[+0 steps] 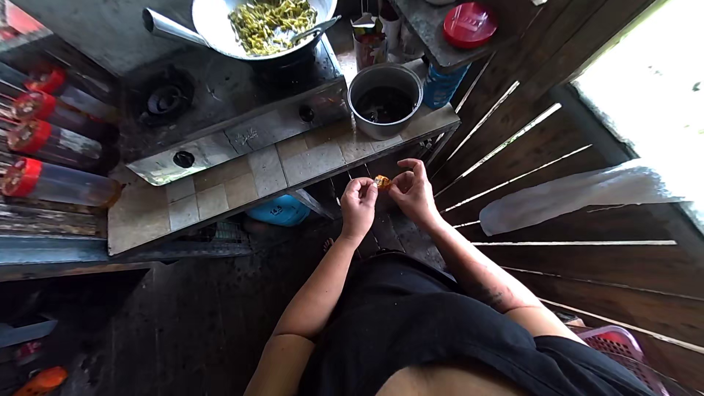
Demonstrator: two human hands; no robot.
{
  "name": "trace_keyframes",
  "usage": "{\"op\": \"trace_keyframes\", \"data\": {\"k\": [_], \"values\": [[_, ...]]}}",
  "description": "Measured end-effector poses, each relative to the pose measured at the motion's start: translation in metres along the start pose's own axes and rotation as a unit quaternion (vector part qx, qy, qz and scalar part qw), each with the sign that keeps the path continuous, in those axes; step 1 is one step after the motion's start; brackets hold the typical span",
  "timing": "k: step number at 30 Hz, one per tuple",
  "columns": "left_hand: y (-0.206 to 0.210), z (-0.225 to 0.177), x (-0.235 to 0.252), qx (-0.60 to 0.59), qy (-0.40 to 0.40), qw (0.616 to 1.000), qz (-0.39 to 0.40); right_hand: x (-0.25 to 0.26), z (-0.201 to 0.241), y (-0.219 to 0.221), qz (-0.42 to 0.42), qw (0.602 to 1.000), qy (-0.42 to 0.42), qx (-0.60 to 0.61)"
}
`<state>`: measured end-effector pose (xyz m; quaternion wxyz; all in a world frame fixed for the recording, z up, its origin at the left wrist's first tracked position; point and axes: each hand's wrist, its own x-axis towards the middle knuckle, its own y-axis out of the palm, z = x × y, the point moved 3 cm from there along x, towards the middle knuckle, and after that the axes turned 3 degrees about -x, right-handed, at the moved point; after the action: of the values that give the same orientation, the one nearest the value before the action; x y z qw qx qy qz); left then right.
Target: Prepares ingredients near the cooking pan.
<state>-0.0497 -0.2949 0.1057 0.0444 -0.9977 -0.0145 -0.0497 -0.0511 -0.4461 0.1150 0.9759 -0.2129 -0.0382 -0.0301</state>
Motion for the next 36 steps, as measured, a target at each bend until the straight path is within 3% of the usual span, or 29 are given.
{"op": "trace_keyframes", "data": {"k": [4,8,11,14,19,23,25,27,31,33,36], "values": [[-0.01,0.002,0.005,-0.207,-0.2,0.957,-0.024,-0.004,-0.004,0.001,-0.006,0.998,-0.057,0.034],[-0.016,-0.002,0.007,-0.274,-0.237,0.932,-0.031,-0.008,-0.006,0.005,0.001,0.992,-0.107,0.059],[-0.018,-0.004,0.009,-0.261,-0.216,0.94,-0.026,-0.006,-0.007,0.006,0.048,0.993,-0.076,0.077],[-0.021,-0.008,0.01,-0.18,-0.139,0.974,-0.008,-0.005,-0.006,0.004,0.074,0.994,-0.062,0.052],[-0.018,-0.014,0.008,-0.058,-0.031,0.998,0.019,0.0,0.003,0.002,0.002,0.991,-0.106,-0.085],[-0.015,-0.004,0.009,-0.088,-0.072,0.993,-0.011,-0.003,0.004,0.001,0.007,0.99,-0.109,-0.091],[-0.015,0.001,0.011,-0.127,-0.12,0.984,-0.021,-0.004,0.002,0.003,0.026,0.996,-0.083,-0.031],[-0.015,0.005,0.01,-0.185,-0.168,0.968,-0.01,-0.003,-0.002,0.006,0.062,0.994,0.004,0.092],[-0.015,0.007,0.008,-0.3,-0.258,0.918,0.006,0.005,-0.01,0.012,0.077,0.952,0.154,0.254],[-0.016,0.011,0.008,-0.299,-0.271,0.915,-0.007,0.007,-0.011,0.013,0.051,0.972,0.133,0.187],[-0.018,0.016,0.008,-0.24,-0.25,0.937,-0.033,0.003,-0.003,0.01,-0.008,0.998,-0.014,-0.063]]}}
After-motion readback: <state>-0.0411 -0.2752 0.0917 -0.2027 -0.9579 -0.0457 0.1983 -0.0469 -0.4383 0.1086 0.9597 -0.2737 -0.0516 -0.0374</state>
